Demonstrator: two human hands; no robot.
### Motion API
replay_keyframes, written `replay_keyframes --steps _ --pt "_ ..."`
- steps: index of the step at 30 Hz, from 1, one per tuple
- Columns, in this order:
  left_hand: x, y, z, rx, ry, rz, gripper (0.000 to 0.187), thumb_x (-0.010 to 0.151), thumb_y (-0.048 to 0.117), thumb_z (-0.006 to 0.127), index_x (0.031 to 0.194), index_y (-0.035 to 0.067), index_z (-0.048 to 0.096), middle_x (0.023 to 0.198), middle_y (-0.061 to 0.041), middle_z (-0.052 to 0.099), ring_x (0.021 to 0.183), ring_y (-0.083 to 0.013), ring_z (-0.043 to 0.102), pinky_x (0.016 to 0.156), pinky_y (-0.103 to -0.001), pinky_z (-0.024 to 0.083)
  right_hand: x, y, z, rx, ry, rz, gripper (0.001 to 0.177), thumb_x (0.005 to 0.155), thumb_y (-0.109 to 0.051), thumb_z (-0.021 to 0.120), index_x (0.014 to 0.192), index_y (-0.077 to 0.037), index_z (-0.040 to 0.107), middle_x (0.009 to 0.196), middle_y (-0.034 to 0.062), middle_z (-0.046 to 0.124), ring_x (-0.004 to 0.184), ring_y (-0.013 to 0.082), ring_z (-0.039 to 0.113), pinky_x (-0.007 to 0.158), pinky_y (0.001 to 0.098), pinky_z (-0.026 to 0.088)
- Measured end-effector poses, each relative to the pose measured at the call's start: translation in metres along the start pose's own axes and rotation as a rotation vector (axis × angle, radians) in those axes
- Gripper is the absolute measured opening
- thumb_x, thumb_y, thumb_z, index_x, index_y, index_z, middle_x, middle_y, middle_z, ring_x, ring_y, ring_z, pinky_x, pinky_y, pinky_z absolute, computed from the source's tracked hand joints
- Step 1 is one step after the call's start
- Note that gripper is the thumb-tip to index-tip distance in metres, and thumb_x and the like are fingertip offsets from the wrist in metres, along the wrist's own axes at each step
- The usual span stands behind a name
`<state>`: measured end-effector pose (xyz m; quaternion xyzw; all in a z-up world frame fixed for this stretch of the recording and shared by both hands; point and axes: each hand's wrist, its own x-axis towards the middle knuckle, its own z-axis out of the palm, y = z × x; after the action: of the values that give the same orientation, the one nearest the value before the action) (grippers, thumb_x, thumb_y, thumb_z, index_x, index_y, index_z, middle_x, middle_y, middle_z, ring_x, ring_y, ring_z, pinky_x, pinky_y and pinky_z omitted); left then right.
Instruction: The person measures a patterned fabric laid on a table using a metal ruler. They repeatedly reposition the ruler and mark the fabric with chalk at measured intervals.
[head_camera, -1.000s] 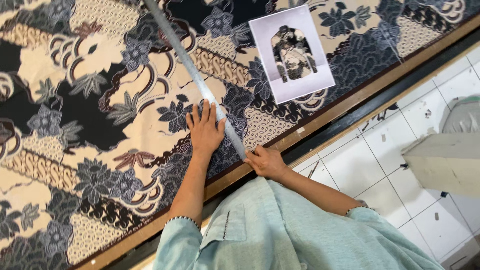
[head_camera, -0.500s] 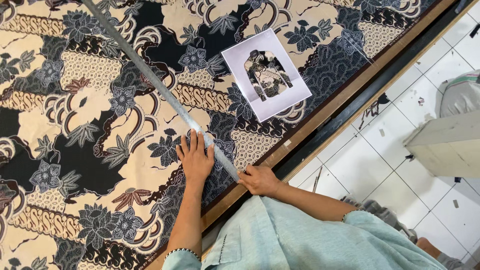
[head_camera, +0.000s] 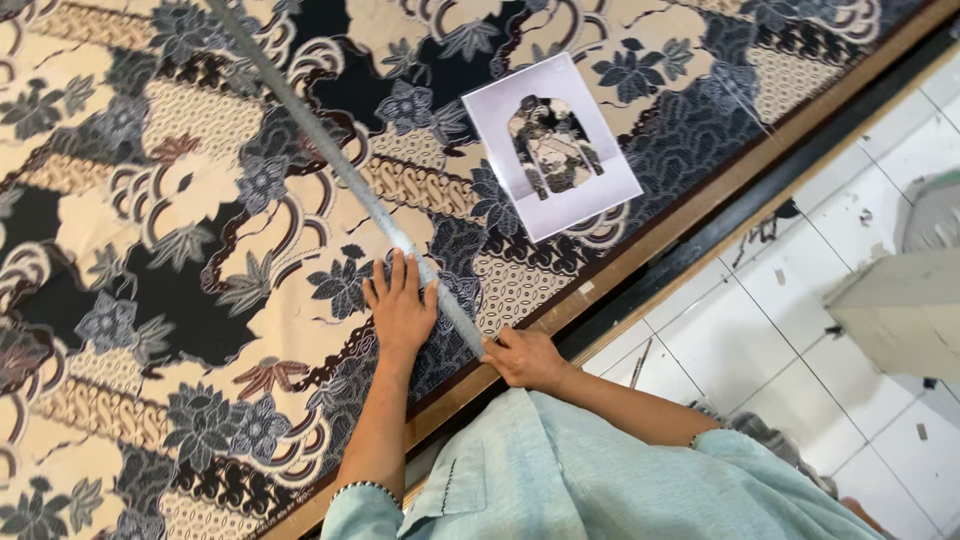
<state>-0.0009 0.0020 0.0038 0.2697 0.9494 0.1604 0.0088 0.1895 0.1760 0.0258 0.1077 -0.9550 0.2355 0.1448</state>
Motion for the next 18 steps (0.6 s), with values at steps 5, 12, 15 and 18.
replay_keyframes --steps 5,12,15,18 --pt "0.0015 -0.0001 -0.0013 0.01 0.018 0.018 0.064 0.102 0.049 0.048 0.152 0.009 0.049 0.162 -0.014 0.039 0.149 -0.0446 0.028 0.121 -0.063 0.016 0.0027 -0.0003 -0.0013 -0.051 -0.027 -0.017 0.033 0.091 -0.033 0.075 0.114 -0.009 0.073 0.079 0.0045 0.049 0.056 0.0184 0.06 0.046 0.0327 0.045" --pt "0.0 0.0009 -0.0022 -0.008 0.036 0.018 0.063 0.102 0.048 0.048 0.151 0.01 0.051 0.162 -0.014 0.04 0.149 -0.0444 0.029 0.121 -0.063 0.016 0.0028 -0.0003 -0.0006 -0.04 -0.03 -0.009 0.029 0.092 -0.032 0.074 0.113 -0.011 0.074 0.079 0.0031 0.049 0.058 0.0171 0.06 0.047 0.0322 0.045" --pt "0.0012 0.0015 -0.001 -0.014 0.043 0.017 0.062 0.102 0.048 0.048 0.151 0.01 0.051 0.162 -0.014 0.04 0.149 -0.0445 0.029 0.121 -0.064 0.016 0.0024 -0.0008 -0.0015 -0.031 -0.031 -0.007 0.029 0.093 -0.032 0.074 0.113 -0.012 0.074 0.079 0.003 0.049 0.059 0.0171 0.06 0.047 0.0322 0.046" --pt "-0.0003 0.0005 -0.0021 -0.02 0.036 0.016 0.063 0.102 0.048 0.048 0.151 0.01 0.051 0.162 -0.014 0.039 0.149 -0.0447 0.029 0.121 -0.064 0.016 0.0029 -0.0012 -0.0019 -0.031 -0.04 -0.007 0.031 0.093 -0.032 0.074 0.114 -0.01 0.074 0.079 0.0038 0.05 0.059 0.0176 0.06 0.047 0.0324 0.046"
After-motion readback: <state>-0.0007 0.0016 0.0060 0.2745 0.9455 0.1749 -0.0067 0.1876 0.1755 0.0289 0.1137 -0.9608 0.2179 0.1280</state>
